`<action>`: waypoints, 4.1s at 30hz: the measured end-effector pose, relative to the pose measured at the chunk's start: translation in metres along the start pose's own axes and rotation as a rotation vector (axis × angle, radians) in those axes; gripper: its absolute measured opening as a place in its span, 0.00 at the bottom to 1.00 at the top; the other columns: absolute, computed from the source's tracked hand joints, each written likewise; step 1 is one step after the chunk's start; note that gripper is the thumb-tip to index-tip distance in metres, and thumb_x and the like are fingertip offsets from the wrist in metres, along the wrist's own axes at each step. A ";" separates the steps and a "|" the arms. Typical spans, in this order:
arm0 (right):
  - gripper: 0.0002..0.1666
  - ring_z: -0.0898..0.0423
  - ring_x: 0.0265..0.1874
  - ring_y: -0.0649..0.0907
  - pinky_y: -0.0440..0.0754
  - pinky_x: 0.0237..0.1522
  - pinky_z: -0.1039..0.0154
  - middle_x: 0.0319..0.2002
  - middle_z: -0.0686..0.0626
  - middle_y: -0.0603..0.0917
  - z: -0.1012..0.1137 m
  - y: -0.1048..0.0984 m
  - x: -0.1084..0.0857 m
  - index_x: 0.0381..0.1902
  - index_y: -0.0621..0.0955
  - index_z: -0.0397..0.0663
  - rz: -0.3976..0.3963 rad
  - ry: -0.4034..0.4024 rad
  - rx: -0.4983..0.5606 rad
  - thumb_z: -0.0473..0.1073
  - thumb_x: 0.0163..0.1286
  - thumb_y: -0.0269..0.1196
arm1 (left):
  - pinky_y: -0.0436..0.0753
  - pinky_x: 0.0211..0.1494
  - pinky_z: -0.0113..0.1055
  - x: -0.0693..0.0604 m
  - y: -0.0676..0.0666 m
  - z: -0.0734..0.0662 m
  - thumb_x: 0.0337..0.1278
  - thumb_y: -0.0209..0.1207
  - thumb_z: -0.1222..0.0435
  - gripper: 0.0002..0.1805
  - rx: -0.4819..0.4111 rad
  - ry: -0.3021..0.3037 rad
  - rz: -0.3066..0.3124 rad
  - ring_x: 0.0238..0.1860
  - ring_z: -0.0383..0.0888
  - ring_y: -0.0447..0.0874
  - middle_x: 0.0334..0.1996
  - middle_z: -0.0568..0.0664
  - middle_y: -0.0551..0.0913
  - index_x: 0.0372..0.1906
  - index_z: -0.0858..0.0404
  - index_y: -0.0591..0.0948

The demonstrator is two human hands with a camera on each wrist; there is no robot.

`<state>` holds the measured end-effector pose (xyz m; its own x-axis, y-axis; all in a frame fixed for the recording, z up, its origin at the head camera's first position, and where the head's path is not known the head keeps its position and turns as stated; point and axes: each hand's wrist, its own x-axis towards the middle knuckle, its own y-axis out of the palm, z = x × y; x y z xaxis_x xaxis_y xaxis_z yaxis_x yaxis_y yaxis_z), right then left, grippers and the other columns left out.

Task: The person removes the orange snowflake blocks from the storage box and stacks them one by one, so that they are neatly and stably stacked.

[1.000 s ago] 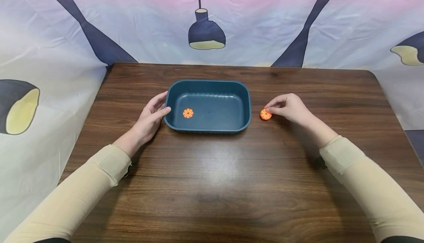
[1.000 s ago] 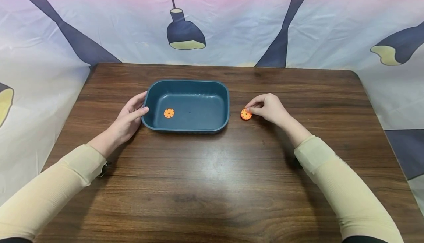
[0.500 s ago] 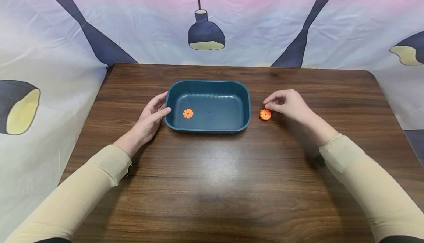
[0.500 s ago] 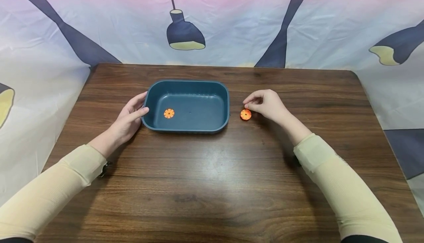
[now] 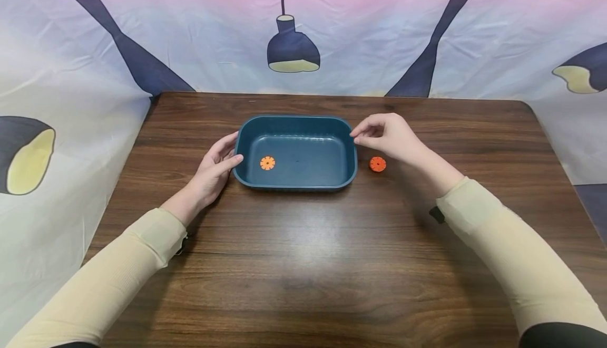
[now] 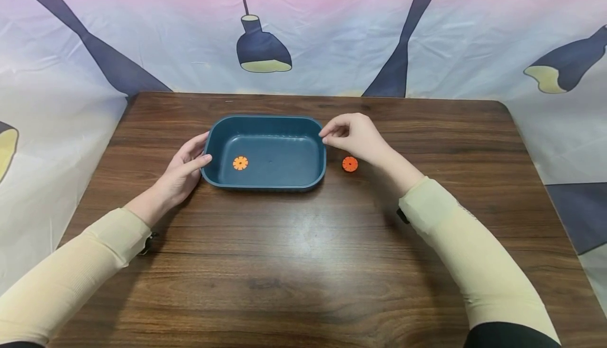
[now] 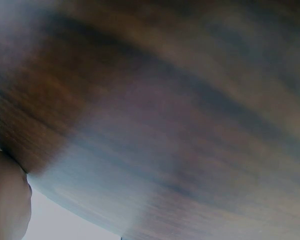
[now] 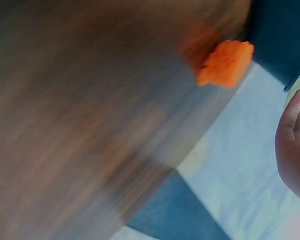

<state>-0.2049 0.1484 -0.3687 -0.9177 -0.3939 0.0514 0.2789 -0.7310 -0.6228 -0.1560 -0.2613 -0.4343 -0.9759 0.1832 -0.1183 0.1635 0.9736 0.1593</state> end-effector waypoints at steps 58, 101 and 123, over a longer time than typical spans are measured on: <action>0.17 0.53 0.49 0.85 0.85 0.56 0.64 0.51 0.45 0.87 0.056 0.151 0.085 0.55 0.88 0.42 0.324 -0.155 -0.076 0.35 0.69 0.74 | 0.72 0.70 0.20 0.002 -0.002 0.000 0.77 0.53 0.74 0.30 -0.008 -0.007 0.014 0.74 0.39 0.65 0.66 0.37 0.73 0.79 0.56 0.68; 0.04 0.53 0.41 0.87 0.86 0.49 0.64 0.41 0.46 0.90 0.057 0.136 0.083 0.43 0.89 0.43 0.276 -0.140 -0.097 0.33 0.72 0.69 | 0.73 0.70 0.21 0.000 -0.003 0.001 0.77 0.51 0.76 0.32 -0.014 0.014 0.010 0.70 0.35 0.69 0.66 0.36 0.74 0.81 0.59 0.65; 0.07 0.53 0.36 0.88 0.86 0.42 0.66 0.40 0.44 0.92 0.052 0.050 0.042 0.43 0.91 0.43 0.095 -0.063 0.093 0.35 0.68 0.75 | 0.72 0.69 0.21 0.000 -0.002 0.001 0.76 0.51 0.77 0.32 -0.030 0.014 0.008 0.69 0.34 0.70 0.65 0.35 0.74 0.79 0.57 0.66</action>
<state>-0.2145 0.0661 -0.3567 -0.8672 -0.4957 0.0467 0.3909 -0.7360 -0.5527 -0.1563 -0.2630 -0.4354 -0.9766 0.1887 -0.1028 0.1671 0.9676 0.1892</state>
